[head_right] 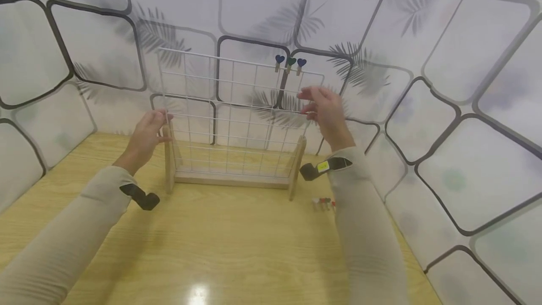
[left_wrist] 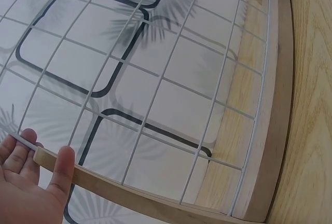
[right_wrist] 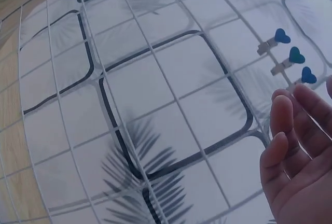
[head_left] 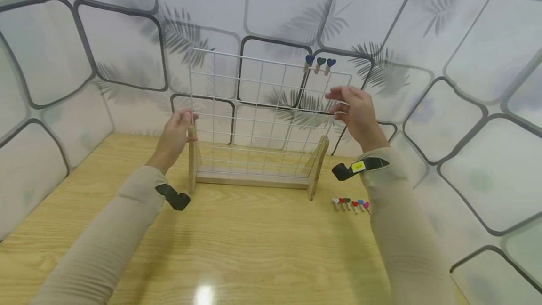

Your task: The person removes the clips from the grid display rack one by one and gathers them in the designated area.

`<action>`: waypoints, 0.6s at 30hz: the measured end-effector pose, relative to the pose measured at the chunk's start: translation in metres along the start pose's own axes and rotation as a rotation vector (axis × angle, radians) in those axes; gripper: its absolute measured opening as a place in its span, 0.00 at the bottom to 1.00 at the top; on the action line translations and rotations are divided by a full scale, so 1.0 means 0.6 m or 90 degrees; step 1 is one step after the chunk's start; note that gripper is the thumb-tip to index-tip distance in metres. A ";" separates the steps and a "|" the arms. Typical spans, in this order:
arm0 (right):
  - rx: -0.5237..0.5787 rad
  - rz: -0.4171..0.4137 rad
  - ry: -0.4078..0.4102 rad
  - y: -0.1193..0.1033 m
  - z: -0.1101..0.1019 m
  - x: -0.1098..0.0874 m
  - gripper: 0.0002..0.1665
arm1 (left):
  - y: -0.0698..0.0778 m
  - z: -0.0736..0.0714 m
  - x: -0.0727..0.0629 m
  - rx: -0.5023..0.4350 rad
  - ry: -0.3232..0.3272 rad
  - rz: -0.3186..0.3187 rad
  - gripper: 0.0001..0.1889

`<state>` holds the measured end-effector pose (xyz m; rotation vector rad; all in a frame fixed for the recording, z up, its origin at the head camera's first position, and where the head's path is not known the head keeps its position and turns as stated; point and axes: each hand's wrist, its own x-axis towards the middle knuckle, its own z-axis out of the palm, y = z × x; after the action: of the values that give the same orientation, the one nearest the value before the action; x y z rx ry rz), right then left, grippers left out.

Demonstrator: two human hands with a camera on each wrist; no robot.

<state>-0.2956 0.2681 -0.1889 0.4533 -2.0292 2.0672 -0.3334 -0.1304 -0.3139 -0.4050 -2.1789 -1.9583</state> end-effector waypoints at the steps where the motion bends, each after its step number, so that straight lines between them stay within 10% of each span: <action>1: -0.002 -0.003 0.003 -0.005 0.007 0.007 0.20 | 0.001 0.000 0.000 0.002 0.001 0.000 0.28; 10: -0.107 -0.093 0.054 -0.056 0.069 0.056 0.12 | -0.002 0.000 -0.001 -0.002 -0.005 -0.003 0.28; 18: -0.615 -0.094 0.049 -0.080 0.105 0.095 0.22 | -0.008 -0.002 0.003 0.015 0.006 -0.006 0.29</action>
<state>-0.3268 0.2033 -0.1234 0.3015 -2.5129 0.8158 -0.3368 -0.1318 -0.3175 -0.3829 -2.2006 -1.9326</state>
